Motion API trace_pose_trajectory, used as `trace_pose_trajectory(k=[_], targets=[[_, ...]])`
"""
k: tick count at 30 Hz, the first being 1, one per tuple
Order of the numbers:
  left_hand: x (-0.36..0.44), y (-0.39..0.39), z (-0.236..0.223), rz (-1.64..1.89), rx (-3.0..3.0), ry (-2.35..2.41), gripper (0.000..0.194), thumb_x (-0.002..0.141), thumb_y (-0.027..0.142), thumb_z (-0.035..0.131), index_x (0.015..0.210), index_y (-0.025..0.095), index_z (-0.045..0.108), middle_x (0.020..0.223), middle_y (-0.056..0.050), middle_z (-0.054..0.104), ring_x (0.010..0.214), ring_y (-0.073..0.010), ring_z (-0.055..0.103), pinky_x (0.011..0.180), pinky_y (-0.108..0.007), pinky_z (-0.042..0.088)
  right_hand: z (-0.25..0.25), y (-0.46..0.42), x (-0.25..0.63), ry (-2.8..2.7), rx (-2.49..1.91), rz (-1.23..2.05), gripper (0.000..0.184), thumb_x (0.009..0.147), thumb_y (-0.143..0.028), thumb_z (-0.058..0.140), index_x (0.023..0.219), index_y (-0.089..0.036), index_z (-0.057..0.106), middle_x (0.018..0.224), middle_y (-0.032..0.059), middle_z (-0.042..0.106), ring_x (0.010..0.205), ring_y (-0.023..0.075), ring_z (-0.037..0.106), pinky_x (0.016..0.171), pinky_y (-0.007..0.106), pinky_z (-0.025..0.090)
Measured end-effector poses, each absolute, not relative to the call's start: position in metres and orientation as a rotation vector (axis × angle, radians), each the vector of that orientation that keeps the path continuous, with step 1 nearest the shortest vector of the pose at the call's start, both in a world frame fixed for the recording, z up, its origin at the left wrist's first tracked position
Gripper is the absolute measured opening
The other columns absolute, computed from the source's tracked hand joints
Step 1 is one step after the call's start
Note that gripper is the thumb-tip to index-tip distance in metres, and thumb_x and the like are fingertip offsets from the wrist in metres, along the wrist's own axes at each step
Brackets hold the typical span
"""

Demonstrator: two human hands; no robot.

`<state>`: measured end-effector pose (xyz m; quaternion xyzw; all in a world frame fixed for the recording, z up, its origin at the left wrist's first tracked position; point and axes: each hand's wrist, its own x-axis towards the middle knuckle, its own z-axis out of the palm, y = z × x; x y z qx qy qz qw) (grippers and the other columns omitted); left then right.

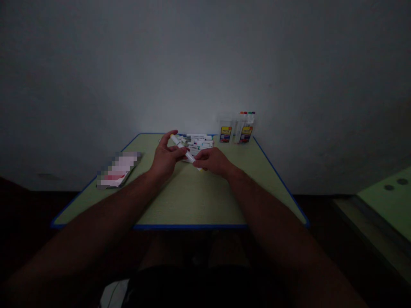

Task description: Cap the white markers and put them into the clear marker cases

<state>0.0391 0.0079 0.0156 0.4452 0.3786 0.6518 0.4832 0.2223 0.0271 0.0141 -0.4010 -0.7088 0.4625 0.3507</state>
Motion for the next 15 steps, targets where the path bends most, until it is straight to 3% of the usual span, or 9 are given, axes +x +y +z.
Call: trace_pose_trajectory(k=[15], targets=[[0.0386, 0.0078, 0.0189, 1.579, 1.093, 0.919, 0.082, 0.067, 0.008, 0.078, 0.142, 0.024, 0.049, 0.074, 0.000, 0.071, 0.062, -0.0155, 0.067, 0.064, -0.030, 0.056, 0.0191, 0.0206, 0.2198, -1.804, -1.052, 1.174, 0.017, 0.064, -0.028, 0.079, 0.073, -0.016, 0.070, 0.060, -0.0004, 0.064, 0.050, 0.0089, 0.052, 0.049, 0.022, 0.041]])
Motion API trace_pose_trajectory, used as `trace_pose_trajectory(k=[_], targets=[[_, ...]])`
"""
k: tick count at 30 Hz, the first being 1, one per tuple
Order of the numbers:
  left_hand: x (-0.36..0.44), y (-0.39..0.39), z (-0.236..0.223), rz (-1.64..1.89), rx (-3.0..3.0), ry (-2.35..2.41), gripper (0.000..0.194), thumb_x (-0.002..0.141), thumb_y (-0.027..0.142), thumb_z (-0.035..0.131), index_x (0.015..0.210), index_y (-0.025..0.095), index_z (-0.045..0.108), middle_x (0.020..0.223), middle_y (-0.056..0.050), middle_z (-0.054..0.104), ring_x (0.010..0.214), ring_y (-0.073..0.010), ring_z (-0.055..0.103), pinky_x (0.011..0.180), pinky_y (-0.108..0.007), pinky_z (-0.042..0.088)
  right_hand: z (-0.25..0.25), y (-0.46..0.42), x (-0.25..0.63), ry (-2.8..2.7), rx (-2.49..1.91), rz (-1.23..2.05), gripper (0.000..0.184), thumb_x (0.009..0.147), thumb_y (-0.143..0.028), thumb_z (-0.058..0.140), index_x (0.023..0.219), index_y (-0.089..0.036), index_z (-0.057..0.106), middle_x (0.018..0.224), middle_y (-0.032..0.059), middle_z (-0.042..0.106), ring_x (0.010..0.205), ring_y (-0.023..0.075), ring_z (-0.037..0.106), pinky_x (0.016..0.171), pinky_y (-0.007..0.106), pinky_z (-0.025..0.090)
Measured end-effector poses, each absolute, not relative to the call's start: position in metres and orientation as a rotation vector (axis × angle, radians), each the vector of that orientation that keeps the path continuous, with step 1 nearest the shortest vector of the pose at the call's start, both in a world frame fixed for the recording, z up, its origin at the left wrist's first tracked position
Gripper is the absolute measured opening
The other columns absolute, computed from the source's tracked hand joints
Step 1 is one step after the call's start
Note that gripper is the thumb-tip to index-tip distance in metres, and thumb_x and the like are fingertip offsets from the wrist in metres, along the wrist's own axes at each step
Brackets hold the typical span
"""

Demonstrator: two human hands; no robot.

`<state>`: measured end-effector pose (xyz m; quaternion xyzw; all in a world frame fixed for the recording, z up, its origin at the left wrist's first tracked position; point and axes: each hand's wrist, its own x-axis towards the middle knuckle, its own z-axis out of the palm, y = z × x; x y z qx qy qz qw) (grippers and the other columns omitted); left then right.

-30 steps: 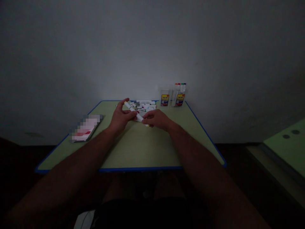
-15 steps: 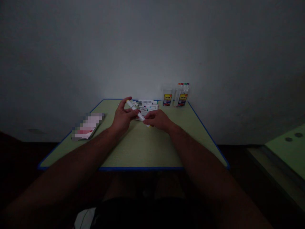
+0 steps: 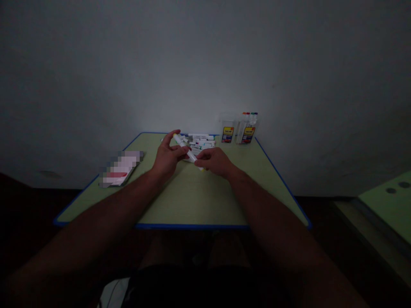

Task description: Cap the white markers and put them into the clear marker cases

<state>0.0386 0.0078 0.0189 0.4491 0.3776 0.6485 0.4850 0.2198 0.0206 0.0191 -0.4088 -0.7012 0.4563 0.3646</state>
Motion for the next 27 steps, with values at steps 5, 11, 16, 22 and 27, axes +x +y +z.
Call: trace_pose_trajectory(k=[5, 11, 16, 22, 27], targets=[[0.034, 0.009, 0.021, 1.615, 1.116, 0.921, 0.083, 0.071, 0.012, 0.078, 0.147, 0.028, 0.047, 0.081, -0.001, 0.074, 0.066, -0.0152, 0.069, 0.068, -0.030, 0.057, 0.021, 0.022, 0.222, -1.813, -1.061, 1.105, 0.018, 0.068, -0.029, 0.077, 0.078, -0.015, 0.073, 0.064, 0.0007, 0.066, 0.052, 0.0093, 0.053, 0.050, 0.023, 0.044], [0.030, 0.014, 0.019, 1.696, 1.081, 0.964, 0.063, 0.072, 0.019, 0.077, 0.133, 0.023, 0.061, 0.075, 0.001, 0.072, 0.070, -0.0146, 0.069, 0.069, -0.029, 0.058, 0.017, 0.029, 0.226, -1.972, -1.180, 0.809, 0.017, 0.075, -0.026, 0.074, 0.088, -0.015, 0.078, 0.075, 0.0032, 0.072, 0.064, 0.0131, 0.061, 0.061, 0.026, 0.047], [0.030, 0.015, 0.017, 1.660, 1.170, 0.920, 0.026, 0.066, 0.028, 0.083, 0.086, 0.016, 0.071, 0.082, -0.003, 0.074, 0.069, -0.0137, 0.067, 0.065, -0.028, 0.057, 0.016, 0.031, 0.228, -2.094, -1.272, 0.465, 0.018, 0.080, -0.021, 0.072, 0.096, -0.017, 0.079, 0.086, 0.0050, 0.076, 0.076, 0.0159, 0.066, 0.075, 0.029, 0.049], [0.031, 0.012, 0.017, 1.614, 1.268, 0.823, 0.032, 0.061, 0.028, 0.086, 0.088, 0.017, 0.072, 0.078, -0.001, 0.072, 0.070, -0.0135, 0.067, 0.065, -0.028, 0.057, 0.015, 0.030, 0.229, -2.122, -1.314, 0.288, 0.022, 0.085, -0.020, 0.067, 0.104, -0.020, 0.078, 0.093, 0.0049, 0.076, 0.077, 0.0158, 0.065, 0.078, 0.030, 0.048], [0.032, 0.011, 0.018, 1.591, 1.323, 0.798, 0.032, 0.059, 0.025, 0.087, 0.086, 0.017, 0.071, 0.078, -0.001, 0.071, 0.069, -0.0126, 0.065, 0.065, -0.028, 0.056, 0.015, 0.031, 0.229, -2.112, -1.314, 0.253, 0.021, 0.085, -0.020, 0.066, 0.103, -0.020, 0.078, 0.093, 0.0050, 0.076, 0.076, 0.0158, 0.064, 0.078, 0.030, 0.047]])
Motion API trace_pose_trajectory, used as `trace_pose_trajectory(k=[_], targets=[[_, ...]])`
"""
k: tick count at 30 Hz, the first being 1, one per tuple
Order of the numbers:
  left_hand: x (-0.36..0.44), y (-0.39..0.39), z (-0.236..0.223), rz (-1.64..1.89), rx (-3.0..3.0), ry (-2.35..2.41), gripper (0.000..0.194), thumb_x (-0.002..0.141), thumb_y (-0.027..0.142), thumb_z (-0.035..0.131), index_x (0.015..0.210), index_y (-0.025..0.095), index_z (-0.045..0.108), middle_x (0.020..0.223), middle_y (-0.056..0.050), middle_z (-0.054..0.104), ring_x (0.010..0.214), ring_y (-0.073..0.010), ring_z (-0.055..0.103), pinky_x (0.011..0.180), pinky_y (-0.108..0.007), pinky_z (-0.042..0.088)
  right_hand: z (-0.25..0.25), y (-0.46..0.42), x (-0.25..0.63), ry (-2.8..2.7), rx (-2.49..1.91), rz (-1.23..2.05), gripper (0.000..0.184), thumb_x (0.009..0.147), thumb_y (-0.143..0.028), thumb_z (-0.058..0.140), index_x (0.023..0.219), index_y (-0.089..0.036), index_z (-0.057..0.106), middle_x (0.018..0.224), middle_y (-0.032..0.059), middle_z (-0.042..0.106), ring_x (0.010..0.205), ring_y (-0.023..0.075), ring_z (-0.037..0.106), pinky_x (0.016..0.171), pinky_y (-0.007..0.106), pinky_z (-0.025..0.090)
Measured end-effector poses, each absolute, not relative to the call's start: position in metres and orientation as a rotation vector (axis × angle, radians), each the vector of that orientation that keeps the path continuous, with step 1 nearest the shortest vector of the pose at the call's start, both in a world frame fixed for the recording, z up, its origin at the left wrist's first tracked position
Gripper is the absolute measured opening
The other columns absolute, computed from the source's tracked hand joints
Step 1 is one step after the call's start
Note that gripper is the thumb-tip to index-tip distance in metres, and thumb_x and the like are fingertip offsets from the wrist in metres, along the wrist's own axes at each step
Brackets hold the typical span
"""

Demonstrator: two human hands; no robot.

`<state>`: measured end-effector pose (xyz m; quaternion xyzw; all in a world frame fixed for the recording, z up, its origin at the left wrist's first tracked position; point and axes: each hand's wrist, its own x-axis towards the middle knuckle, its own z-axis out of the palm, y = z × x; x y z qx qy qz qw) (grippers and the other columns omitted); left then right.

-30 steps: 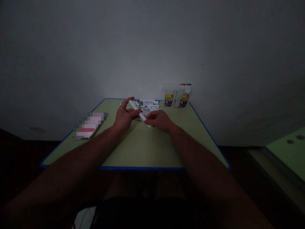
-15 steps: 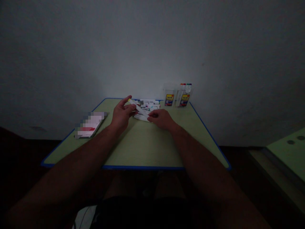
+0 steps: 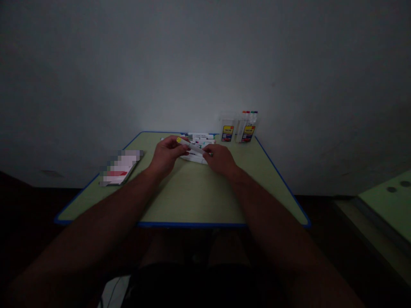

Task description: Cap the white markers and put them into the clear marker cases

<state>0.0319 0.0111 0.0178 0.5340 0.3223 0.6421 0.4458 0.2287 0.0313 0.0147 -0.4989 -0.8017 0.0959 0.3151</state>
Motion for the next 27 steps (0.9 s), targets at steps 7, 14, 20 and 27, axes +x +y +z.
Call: trace_pose_trajectory(k=[7, 14, 20, 27], targets=[[0.027, 0.014, 0.020, 1.622, 1.069, 0.945, 0.022, 0.072, 0.027, 0.081, 0.080, 0.016, 0.064, 0.071, 0.000, 0.067, 0.063, -0.0115, 0.063, 0.063, -0.026, 0.054, 0.022, 0.028, 0.228, -2.028, -1.241, 0.602, 0.012, 0.076, -0.027, 0.074, 0.082, -0.017, 0.078, 0.077, 0.0035, 0.073, 0.069, 0.0144, 0.061, 0.068, 0.027, 0.045], [0.022, 0.020, 0.017, 1.540, 0.898, 1.050, 0.023, 0.076, 0.029, 0.079, 0.072, 0.016, 0.061, 0.066, -0.002, 0.066, 0.057, -0.0101, 0.059, 0.059, -0.025, 0.052, 0.029, 0.019, 0.229, -1.857, -1.042, 1.188, 0.027, 0.073, -0.038, 0.073, 0.084, -0.014, 0.075, 0.057, -0.0010, 0.060, 0.046, 0.0078, 0.041, 0.046, 0.023, 0.029], [0.023, 0.019, 0.017, 1.527, 0.898, 1.051, 0.021, 0.079, 0.028, 0.077, 0.072, 0.016, 0.062, 0.069, -0.004, 0.067, 0.058, -0.0107, 0.058, 0.061, -0.027, 0.052, 0.028, 0.019, 0.227, -1.810, -0.983, 1.254, 0.027, 0.070, -0.035, 0.075, 0.086, -0.014, 0.075, 0.061, -0.0001, 0.064, 0.045, 0.0062, 0.042, 0.044, 0.022, 0.030], [0.024, 0.019, 0.019, 1.522, 0.899, 1.042, 0.022, 0.080, 0.026, 0.077, 0.069, 0.016, 0.060, 0.063, -0.002, 0.064, 0.056, -0.0098, 0.058, 0.061, -0.026, 0.052, 0.028, 0.019, 0.228, -1.787, -1.039, 1.227, 0.025, 0.070, -0.031, 0.078, 0.089, -0.015, 0.076, 0.063, 0.0013, 0.066, 0.046, 0.0063, 0.044, 0.043, 0.021, 0.031]])
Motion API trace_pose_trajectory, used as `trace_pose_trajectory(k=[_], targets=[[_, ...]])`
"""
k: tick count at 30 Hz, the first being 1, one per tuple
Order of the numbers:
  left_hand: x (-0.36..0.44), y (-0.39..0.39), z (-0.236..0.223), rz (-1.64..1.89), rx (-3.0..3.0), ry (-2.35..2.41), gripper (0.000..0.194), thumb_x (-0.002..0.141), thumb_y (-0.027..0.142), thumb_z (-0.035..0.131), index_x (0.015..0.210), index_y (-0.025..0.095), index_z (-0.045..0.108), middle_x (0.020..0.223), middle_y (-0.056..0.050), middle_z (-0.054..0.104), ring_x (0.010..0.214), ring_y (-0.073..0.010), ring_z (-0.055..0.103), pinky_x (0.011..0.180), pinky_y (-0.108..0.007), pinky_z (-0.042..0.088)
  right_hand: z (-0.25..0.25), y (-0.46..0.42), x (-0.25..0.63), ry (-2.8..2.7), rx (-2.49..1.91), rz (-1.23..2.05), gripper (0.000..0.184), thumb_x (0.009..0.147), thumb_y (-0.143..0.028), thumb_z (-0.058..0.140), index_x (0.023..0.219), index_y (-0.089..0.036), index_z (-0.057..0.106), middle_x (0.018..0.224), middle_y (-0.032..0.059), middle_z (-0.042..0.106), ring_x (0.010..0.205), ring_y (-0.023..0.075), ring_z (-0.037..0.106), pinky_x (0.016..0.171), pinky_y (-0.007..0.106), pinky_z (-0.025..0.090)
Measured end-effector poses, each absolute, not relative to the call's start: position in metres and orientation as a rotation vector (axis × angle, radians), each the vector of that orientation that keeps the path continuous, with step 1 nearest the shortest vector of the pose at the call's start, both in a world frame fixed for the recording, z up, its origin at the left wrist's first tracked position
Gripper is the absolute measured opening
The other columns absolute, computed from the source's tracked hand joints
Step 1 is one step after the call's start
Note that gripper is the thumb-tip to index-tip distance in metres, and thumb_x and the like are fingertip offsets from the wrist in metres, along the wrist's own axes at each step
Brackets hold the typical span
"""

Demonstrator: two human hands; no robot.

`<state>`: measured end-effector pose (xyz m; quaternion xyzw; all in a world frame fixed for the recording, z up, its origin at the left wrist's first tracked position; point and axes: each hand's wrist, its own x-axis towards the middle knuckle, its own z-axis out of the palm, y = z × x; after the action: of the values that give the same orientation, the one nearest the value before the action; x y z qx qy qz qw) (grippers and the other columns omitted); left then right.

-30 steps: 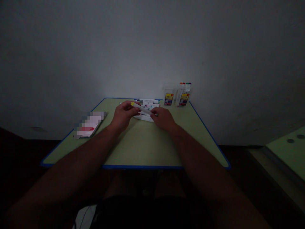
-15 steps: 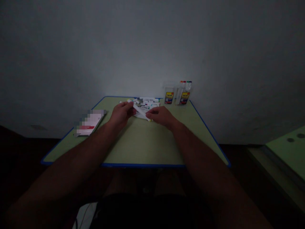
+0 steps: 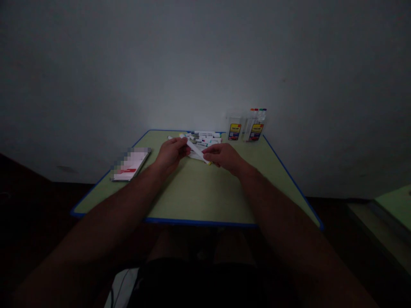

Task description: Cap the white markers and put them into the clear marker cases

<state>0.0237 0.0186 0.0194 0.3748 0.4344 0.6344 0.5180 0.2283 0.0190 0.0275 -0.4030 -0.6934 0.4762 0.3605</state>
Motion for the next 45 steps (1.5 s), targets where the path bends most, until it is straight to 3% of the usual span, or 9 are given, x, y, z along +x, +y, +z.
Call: trace_pose_trajectory(k=[5, 12, 21, 35, 45], targets=[[0.027, 0.017, 0.019, 1.478, 0.965, 1.023, 0.025, 0.078, 0.031, 0.079, 0.070, 0.015, 0.062, 0.063, -0.002, 0.064, 0.055, -0.0099, 0.058, 0.058, -0.025, 0.051, 0.030, 0.018, 0.226, -1.798, -1.123, 1.132, 0.020, 0.070, -0.025, 0.078, 0.087, -0.015, 0.076, 0.059, 0.0001, 0.064, 0.047, 0.0069, 0.045, 0.045, 0.021, 0.034], [0.033, 0.010, 0.017, 1.360, 1.122, 0.972, 0.020, 0.073, 0.022, 0.081, 0.071, 0.014, 0.063, 0.067, -0.005, 0.068, 0.059, -0.0131, 0.063, 0.061, -0.028, 0.053, 0.028, 0.019, 0.224, -1.806, -1.157, 1.088, 0.020, 0.071, -0.026, 0.077, 0.086, -0.014, 0.074, 0.063, 0.0019, 0.066, 0.050, 0.0086, 0.049, 0.050, 0.024, 0.038], [0.031, 0.010, 0.018, 1.413, 1.224, 0.941, 0.020, 0.068, 0.026, 0.079, 0.081, 0.016, 0.068, 0.064, 0.001, 0.063, 0.053, -0.0097, 0.054, 0.054, -0.025, 0.046, 0.024, 0.024, 0.226, -1.828, -1.138, 0.987, 0.023, 0.073, -0.033, 0.074, 0.085, -0.013, 0.075, 0.056, -0.0005, 0.061, 0.047, 0.0080, 0.047, 0.048, 0.022, 0.035], [0.028, 0.011, 0.016, 1.399, 1.554, 0.922, 0.016, 0.068, 0.023, 0.077, 0.077, 0.017, 0.066, 0.075, 0.001, 0.068, 0.070, -0.0128, 0.062, 0.071, -0.027, 0.049, 0.027, 0.023, 0.224, -1.675, -1.046, 0.983, 0.027, 0.070, -0.035, 0.074, 0.084, -0.013, 0.073, 0.062, 0.0000, 0.063, 0.049, 0.0077, 0.048, 0.048, 0.023, 0.039], [0.026, 0.015, 0.002, 1.220, 1.761, 1.078, 0.021, 0.070, 0.031, 0.078, 0.083, 0.017, 0.070, 0.073, -0.002, 0.068, 0.062, -0.0131, 0.058, 0.060, -0.026, 0.043, 0.027, 0.026, 0.224, -1.515, -0.991, 0.995, 0.036, 0.069, -0.046, 0.077, 0.087, -0.015, 0.070, 0.063, -0.0007, 0.062, 0.048, 0.0070, 0.043, 0.044, 0.022, 0.033]])
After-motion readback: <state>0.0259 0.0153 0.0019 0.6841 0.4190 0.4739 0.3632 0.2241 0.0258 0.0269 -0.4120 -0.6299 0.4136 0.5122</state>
